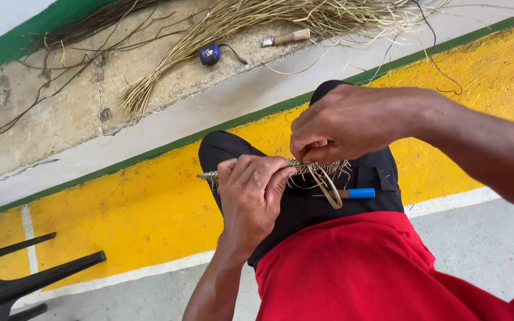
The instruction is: Weaving a small basket or mat using natural fiber strands and a tool.
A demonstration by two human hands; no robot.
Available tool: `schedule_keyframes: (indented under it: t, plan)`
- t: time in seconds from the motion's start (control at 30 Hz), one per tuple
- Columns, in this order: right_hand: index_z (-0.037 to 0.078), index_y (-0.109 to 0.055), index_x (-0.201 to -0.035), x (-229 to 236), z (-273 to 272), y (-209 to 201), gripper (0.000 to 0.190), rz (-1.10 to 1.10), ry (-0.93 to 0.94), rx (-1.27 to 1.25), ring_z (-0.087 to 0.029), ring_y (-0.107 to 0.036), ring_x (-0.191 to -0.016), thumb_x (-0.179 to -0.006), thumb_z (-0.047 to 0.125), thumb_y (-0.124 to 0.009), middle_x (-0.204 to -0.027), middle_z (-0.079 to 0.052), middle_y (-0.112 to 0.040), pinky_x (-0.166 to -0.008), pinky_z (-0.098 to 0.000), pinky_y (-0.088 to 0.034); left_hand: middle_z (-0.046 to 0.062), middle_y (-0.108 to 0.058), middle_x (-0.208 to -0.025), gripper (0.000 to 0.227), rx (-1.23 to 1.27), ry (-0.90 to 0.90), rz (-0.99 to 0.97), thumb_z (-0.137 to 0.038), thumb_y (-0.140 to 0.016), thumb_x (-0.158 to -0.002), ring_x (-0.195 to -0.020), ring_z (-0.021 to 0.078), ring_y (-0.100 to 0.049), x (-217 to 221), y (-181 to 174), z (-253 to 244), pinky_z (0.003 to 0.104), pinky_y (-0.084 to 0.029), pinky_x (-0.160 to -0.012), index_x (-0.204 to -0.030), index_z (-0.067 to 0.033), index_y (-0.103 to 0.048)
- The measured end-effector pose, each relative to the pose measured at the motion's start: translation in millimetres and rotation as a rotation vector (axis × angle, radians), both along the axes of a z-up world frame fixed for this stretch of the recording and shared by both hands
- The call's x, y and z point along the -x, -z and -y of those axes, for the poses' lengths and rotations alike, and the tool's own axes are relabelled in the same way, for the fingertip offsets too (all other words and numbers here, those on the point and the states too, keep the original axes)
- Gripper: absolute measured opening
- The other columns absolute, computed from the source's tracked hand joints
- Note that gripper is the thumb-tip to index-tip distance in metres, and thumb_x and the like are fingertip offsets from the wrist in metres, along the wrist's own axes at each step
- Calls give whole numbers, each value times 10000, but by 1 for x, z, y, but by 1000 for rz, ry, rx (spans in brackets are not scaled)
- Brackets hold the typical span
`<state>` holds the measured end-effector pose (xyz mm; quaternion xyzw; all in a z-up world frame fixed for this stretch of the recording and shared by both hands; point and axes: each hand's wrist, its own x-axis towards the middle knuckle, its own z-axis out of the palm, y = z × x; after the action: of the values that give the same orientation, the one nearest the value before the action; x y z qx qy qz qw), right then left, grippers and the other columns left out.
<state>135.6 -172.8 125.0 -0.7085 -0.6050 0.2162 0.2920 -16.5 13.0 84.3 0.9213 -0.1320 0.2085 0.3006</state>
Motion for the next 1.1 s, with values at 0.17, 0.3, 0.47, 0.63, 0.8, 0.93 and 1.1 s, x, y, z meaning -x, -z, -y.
schedule_keyframes:
  t: [0.17,0.3,0.47,0.63,0.8,0.93,1.1]
  plan:
    - [110,-672,-879,1,-6,5,130,56,17,228,-258,-684,-711,-789,199,-698,-818,-56,-679,-625,-440,-523,-61,-732,-966,92,6,52,-12,-201,-736,-981,-897,136,-652,-1,4,0,359,-364,-889,-1045,-146,-699]
    - [74,-648,-863,-9,3,28,127,20,-22,43,-268,-675,-692,-758,119,-703,-747,-79,-655,-600,-437,-519,-51,-734,-991,80,-7,60,-3,-201,-725,-992,-917,146,-654,-6,3,-2,364,-362,-897,-1047,-151,-695]
    - [79,-648,-1070,-23,41,38,145,60,418,-112,-203,-695,-859,-942,99,-713,-980,-68,-667,-765,-375,-558,-51,-721,-958,93,-14,11,15,-221,-711,-1015,-843,155,-609,-27,0,-7,368,-363,-882,-1074,-150,-701]
    - [114,-620,-1089,25,34,63,362,180,453,-443,-275,-604,-1110,-809,135,-849,-1133,-92,-628,-961,-429,-508,-52,-720,-961,60,-27,27,48,-206,-688,-1047,-864,166,-603,-51,1,-2,372,-357,-884,-1060,-148,-679]
    - [94,-646,-1065,40,28,81,363,388,655,-506,-295,-609,-1068,-804,108,-899,-1119,-119,-624,-903,-413,-529,-54,-717,-960,70,-11,4,80,-219,-684,-1046,-887,160,-617,-59,2,9,367,-352,-891,-1063,-151,-678]
    - [92,-663,-1054,46,20,98,296,352,783,-582,-255,-674,-1011,-856,29,-873,-1082,-70,-667,-840,-370,-563,-57,-717,-938,71,-5,-43,53,-216,-690,-1042,-863,158,-607,-56,6,9,372,-347,-878,-1062,-148,-684]
    - [87,-677,-1038,52,9,110,287,448,852,-620,-268,-668,-960,-847,12,-878,-1063,-96,-661,-803,-391,-554,-57,-712,-978,89,-13,-36,66,-195,-679,-1048,-894,154,-606,-52,5,6,371,-344,-894,-1120,-146,-692]
